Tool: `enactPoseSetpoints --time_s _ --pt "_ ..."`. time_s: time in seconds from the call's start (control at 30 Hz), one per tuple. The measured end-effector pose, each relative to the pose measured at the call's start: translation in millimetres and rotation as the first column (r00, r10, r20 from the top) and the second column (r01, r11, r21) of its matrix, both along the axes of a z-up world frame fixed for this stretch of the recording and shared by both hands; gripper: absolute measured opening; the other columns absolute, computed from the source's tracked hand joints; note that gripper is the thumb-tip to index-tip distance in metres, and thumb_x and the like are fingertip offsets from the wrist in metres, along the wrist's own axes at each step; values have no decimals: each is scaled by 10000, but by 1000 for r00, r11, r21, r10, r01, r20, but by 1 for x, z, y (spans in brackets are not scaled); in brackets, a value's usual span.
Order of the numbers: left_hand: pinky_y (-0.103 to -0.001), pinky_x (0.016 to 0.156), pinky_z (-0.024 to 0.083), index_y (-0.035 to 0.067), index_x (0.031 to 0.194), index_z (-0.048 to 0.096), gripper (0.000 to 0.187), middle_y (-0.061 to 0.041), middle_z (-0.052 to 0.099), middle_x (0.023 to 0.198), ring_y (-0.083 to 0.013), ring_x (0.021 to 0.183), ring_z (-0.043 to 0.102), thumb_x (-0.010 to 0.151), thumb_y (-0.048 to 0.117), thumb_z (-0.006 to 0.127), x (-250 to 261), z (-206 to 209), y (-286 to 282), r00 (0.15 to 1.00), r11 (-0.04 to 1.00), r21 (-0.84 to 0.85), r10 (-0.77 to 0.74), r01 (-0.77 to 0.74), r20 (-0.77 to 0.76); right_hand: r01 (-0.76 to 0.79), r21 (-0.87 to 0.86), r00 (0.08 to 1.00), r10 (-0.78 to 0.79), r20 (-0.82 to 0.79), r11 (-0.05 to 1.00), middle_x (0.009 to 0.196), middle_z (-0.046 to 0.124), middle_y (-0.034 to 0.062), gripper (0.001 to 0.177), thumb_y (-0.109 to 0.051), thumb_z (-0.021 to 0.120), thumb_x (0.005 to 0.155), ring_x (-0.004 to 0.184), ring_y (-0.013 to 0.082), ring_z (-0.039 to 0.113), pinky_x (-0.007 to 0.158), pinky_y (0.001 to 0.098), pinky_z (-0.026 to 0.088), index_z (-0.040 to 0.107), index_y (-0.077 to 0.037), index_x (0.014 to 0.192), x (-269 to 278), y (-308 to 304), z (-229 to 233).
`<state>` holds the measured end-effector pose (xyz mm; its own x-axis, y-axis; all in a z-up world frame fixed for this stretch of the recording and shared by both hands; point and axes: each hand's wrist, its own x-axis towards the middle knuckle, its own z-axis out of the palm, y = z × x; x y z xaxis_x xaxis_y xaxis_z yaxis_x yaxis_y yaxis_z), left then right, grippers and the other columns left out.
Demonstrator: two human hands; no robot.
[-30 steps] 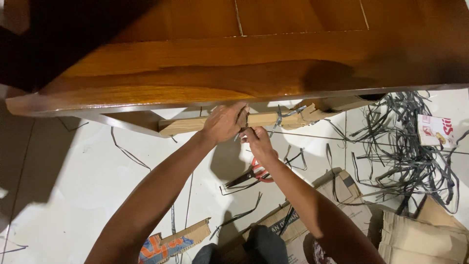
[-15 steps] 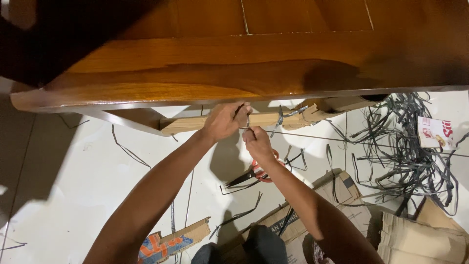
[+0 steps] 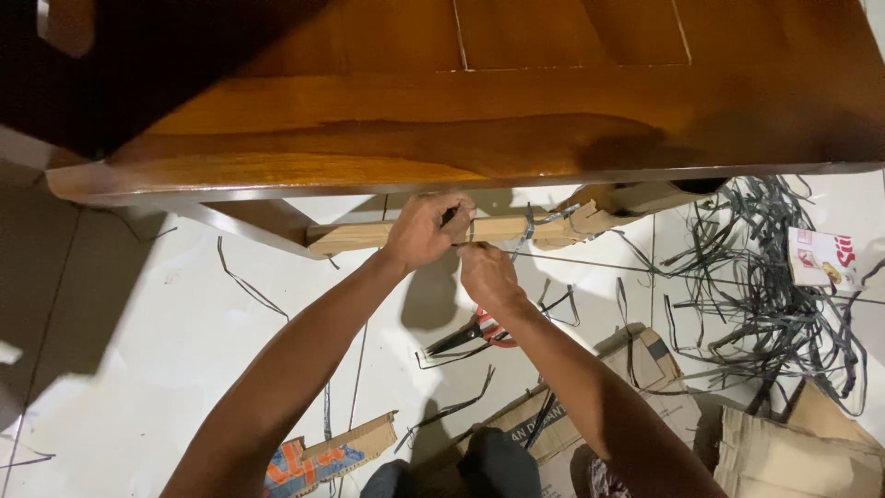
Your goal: Wrapping wooden chair legs with cardboard and securing them with plastic ties
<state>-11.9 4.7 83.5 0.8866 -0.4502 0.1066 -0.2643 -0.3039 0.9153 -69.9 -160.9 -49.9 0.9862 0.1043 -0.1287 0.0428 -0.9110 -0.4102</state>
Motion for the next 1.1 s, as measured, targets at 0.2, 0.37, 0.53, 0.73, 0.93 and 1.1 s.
enactPoseSetpoints --time_s 0.2,0.37,0.53,0.73,0.93,1.1 --pt "-475 749 539 106 884 654 74 -157 665 801 -397 786 659 955 124 644 -7 23 -2 990 999 -14 -40 42 132 -88 -107 991 98 91 990 716 662 93 128 -147 503 938 684 343 753 564 453 615 607 -110 874 -22 -2 -4" --pt "-471 782 536 108 890 662 90 -144 664 794 -355 780 649 971 104 623 -14 30 -1 992 998 -37 -40 45 116 60 151 994 -45 -100 987 854 714 120 165 -188 481 967 847 418 747 721 529 613 638 -180 1017 -49 0 76" --pt "-490 831 528 116 891 662 92 -145 669 808 -379 810 659 970 84 628 -15 29 1 987 995 -14 -94 96 131 76 325 997 -64 -48 943 856 761 104 175 -215 499 993 903 405 742 744 534 593 669 -203 952 -49 -10 87" --pt "-530 888 523 97 934 699 61 -165 704 841 -425 867 671 973 64 667 -25 27 3 987 992 -91 -73 87 142 36 410 984 -102 143 912 870 757 213 215 -73 496 976 804 391 753 724 512 589 668 -138 1087 -67 -3 135" --pt "-497 885 518 123 913 706 57 -113 724 884 -387 872 689 957 91 721 -22 22 2 957 988 -35 -134 148 259 85 531 951 -227 209 843 858 802 72 151 -105 645 976 778 235 780 688 387 609 755 -166 1060 -70 -4 144" --pt "-503 859 535 109 918 737 74 -122 739 922 -378 872 696 892 44 761 -24 27 5 957 979 -111 -140 172 256 48 665 901 -319 293 745 800 778 96 89 -66 729 925 739 244 762 678 337 610 772 -124 977 -74 -2 149"
